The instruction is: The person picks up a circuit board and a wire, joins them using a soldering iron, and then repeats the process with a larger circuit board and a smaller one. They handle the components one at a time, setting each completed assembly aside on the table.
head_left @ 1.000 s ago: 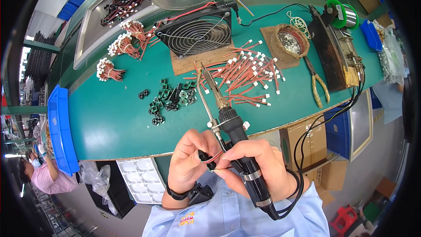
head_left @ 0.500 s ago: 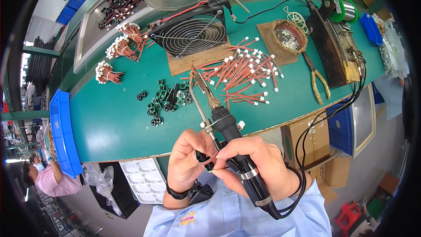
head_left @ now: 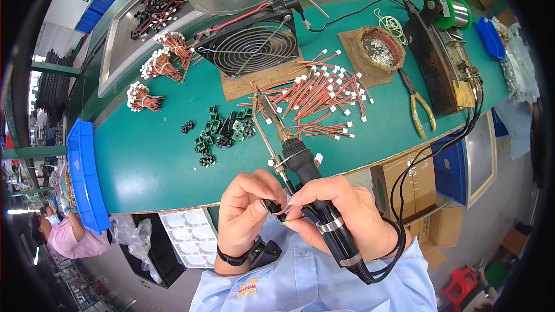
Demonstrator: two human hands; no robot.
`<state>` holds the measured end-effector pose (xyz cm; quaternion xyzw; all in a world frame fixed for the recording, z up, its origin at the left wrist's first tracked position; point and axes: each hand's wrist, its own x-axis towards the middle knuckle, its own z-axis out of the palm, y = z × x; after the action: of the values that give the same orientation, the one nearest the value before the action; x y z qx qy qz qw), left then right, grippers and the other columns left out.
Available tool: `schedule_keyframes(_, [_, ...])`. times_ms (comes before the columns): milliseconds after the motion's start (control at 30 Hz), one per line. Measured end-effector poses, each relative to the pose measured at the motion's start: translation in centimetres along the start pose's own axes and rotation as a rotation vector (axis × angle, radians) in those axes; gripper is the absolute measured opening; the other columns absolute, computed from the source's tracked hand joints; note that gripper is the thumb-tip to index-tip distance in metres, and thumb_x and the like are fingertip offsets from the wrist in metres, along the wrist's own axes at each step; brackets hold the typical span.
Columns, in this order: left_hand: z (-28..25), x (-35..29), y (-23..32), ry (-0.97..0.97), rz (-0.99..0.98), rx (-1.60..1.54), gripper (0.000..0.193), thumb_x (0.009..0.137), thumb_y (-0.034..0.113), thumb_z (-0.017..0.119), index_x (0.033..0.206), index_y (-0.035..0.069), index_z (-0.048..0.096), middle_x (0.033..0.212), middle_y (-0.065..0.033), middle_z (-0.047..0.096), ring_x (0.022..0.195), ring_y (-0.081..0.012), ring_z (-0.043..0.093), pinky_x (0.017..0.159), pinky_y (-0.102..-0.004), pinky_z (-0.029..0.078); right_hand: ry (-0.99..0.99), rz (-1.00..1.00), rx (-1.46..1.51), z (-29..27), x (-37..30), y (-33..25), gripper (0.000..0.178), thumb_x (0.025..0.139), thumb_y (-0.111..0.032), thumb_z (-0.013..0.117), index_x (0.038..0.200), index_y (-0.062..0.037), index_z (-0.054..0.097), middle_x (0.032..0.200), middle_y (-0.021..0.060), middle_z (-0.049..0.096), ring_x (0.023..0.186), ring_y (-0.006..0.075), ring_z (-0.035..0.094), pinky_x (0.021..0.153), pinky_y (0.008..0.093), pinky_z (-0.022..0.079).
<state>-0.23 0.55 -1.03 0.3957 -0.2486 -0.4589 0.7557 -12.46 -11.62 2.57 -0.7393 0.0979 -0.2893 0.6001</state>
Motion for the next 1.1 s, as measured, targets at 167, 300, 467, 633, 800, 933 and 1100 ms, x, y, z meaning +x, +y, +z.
schedule_keyframes(167, [0.6, -0.2, 0.7, 0.043, 0.049, 0.163, 0.013, 0.089, 0.013, 0.054, 0.095, 0.002, 0.049, 0.090, -0.0132, 0.052, 0.079, -0.0184, 0.054, 0.073, -0.0306, 0.045, -0.023, -0.014, 0.000, -0.3, 0.1, 0.4, 0.039, 0.073, -0.001, 0.068, 0.107, -0.0047, 0.048, 0.082, 0.0072, 0.061, 0.067, 0.0195, 0.063, 0.057, 0.0280, 0.049])
schedule_keyframes(300, [1.4, -0.4, 0.9, 0.095, 0.053, 0.226, 0.011, 0.088, 0.006, 0.052, 0.097, 0.000, 0.049, 0.095, -0.0155, 0.054, 0.086, -0.0205, 0.056, 0.079, -0.0327, 0.046, 0.008, -0.021, -0.060, -0.2, 0.0, 0.8, 0.041, 0.072, -0.002, 0.070, 0.107, -0.0044, 0.049, 0.083, 0.0079, 0.061, 0.069, 0.0194, 0.063, 0.058, 0.0274, 0.050])
schedule_keyframes(467, [2.4, -0.9, 2.0, 0.181, -0.013, 0.317, 0.017, 0.086, 0.008, 0.053, 0.099, -0.003, 0.048, 0.095, -0.0168, 0.057, 0.086, -0.0220, 0.058, 0.080, -0.0330, 0.045, 0.078, -0.029, -0.151, 0.2, -0.1, 1.1, 0.045, 0.069, -0.004, 0.074, 0.107, -0.0040, 0.049, 0.084, 0.0084, 0.061, 0.069, 0.0193, 0.063, 0.059, 0.0271, 0.050])
schedule_keyframes(633, [1.0, -0.9, 2.5, 0.044, 0.001, 0.457, 0.021, 0.085, 0.007, 0.053, 0.102, -0.004, 0.048, 0.091, -0.0168, 0.059, 0.085, -0.0223, 0.059, 0.080, -0.0333, 0.045, 0.056, 0.003, -0.233, 0.1, 0.1, 0.7, 0.053, 0.066, -0.008, 0.079, 0.104, -0.0056, 0.042, 0.082, 0.0087, 0.062, 0.066, 0.0127, 0.062, 0.057, 0.0225, 0.050])
schedule_keyframes(800, [0.5, -1.0, 2.1, 0.019, -0.002, 0.427, 0.018, 0.085, 0.008, 0.053, 0.098, -0.004, 0.049, 0.092, -0.0178, 0.059, 0.088, -0.0231, 0.059, 0.082, -0.0340, 0.045, 0.051, 0.043, -0.220, 0.1, -0.2, 0.8, 0.053, 0.066, -0.009, 0.079, 0.105, -0.0056, 0.042, 0.083, 0.0082, 0.062, 0.065, 0.0121, 0.061, 0.057, 0.0228, 0.050])
schedule_keyframes(933, [0.5, -0.6, 1.5, 0.001, 0.028, 0.270, 0.014, 0.085, -0.002, 0.050, 0.099, -0.005, 0.047, 0.101, -0.0199, 0.059, 0.097, -0.0249, 0.058, 0.086, -0.0346, 0.045, 0.062, 0.030, -0.227, 0.3, -0.2, 1.3, 0.055, 0.066, -0.010, 0.079, 0.106, -0.0055, 0.042, 0.084, 0.0095, 0.062, 0.066, 0.0109, 0.060, 0.053, 0.0209, 0.049])
schedule_keyframes(1100, [0.7, -0.1, 1.2, 0.127, -0.036, 0.190, 0.007, 0.088, 0.004, 0.048, 0.092, -0.001, 0.046, 0.100, -0.0192, 0.060, 0.096, -0.0237, 0.058, 0.085, -0.0354, 0.045, 0.129, -0.018, -0.332, -0.5, 0.4, 1.8, 0.052, 0.067, -0.018, 0.078, 0.108, -0.0048, 0.048, 0.083, 0.0054, 0.061, 0.070, 0.0167, 0.059, 0.067, 0.0300, 0.046])
